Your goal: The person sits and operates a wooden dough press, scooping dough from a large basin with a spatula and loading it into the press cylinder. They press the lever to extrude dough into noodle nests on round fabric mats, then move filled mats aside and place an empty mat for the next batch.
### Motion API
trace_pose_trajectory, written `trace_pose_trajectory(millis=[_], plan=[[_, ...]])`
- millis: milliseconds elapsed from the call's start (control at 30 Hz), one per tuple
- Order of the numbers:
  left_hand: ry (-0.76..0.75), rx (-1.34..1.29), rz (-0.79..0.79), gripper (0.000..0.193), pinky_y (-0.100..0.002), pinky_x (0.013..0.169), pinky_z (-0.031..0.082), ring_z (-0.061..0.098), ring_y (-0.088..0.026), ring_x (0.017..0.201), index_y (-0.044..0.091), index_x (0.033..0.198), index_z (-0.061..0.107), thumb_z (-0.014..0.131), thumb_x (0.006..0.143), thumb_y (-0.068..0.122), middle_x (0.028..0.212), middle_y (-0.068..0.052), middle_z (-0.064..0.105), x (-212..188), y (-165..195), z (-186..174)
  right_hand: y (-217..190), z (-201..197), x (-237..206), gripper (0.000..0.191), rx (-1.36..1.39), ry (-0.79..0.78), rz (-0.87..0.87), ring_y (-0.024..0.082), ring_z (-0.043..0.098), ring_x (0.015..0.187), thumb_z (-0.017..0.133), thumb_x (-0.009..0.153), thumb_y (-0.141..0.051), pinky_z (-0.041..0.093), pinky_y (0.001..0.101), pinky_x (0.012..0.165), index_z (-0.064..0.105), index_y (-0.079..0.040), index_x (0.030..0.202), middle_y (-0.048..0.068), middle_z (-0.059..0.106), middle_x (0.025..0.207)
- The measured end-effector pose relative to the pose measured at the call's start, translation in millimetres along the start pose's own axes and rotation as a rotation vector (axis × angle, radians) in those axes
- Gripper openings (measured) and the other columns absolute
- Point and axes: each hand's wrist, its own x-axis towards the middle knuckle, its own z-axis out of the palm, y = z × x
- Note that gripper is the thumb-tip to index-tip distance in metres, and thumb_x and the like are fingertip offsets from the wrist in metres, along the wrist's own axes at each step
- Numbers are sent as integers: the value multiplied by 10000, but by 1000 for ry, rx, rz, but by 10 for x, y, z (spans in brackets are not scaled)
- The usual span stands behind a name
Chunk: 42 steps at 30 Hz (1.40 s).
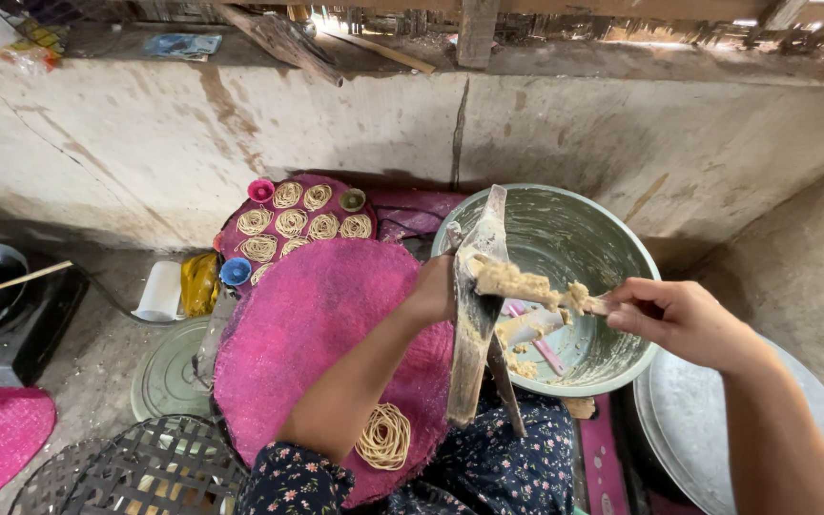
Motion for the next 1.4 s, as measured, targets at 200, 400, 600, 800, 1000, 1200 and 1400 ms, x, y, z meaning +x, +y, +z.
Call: trace_pose_trajectory(millis=[200, 400, 600, 800, 1000, 1200, 1400], plan=[[-112, 58, -73, 411, -397, 865, 571, 731, -268, 975, 68, 1152, 734, 829, 802, 263, 1121, -148, 756, -207, 313, -130, -985, -560, 82, 443, -851, -108, 172, 181, 753, 834, 582, 870, -614, 600, 368, 775, 790, -366, 1173, -47, 810, 974], [-94, 130, -9, 391, -417, 805, 591, 713, -312, 932, 75, 1133, 715, 832, 838, 304, 1052, -164, 742, -349, 594, -175, -1865, -472, 173, 432, -1105, -227, 311, 173, 741, 860, 479, 911, -648, 603, 362, 729, 741, -441, 1185, -58, 776, 974], [-130, 51, -130, 235, -344, 744, 601, 738, -210, 843, 82, 1071, 737, 740, 895, 239, 983, -106, 762, -250, 548, -122, -1867, 32, 385, 215, -1431, -227, -265, 165, 713, 850, 540, 1018, -293, 538, 327, 706, 754, -268, 1009, -23, 735, 893], [-50, -147, 100, 325, -344, 723, 574, 731, -176, 842, 73, 1092, 761, 744, 833, 269, 969, -110, 793, -202, 85, -103, -1446, 171, 350, 170, -1380, 272, -1041, 104, 679, 813, 682, 842, -208, 488, 266, 694, 703, -193, 1010, -92, 711, 862], [-207, -1192, -42, 454, -384, 572, 584, 697, -218, 656, 5, 1122, 677, 493, 1017, 407, 855, -136, 725, -35, -234, -49, -967, -327, -37, 200, -715, 632, -500, 112, 643, 747, 793, 937, -301, 452, 274, 613, 729, -118, 987, 5, 712, 879], [-23, -594, 74, 499, -388, 661, 615, 708, -235, 779, -4, 1157, 631, 480, 1002, 446, 986, -181, 701, 80, -52, 371, -218, 834, 182, 221, 356, 355, -76, 25, 546, 681, 724, 920, -210, 458, 218, 578, 718, -11, 1015, -36, 725, 881], [54, -105, -23, 444, -335, 873, 631, 728, -262, 1026, 31, 1289, 632, 708, 901, 233, 1177, -164, 720, 82, -148, 391, -279, 808, 21, 304, -2, 326, 99, 99, 446, 549, 785, 862, -272, 381, 278, 506, 772, -37, 1055, 58, 532, 573]])
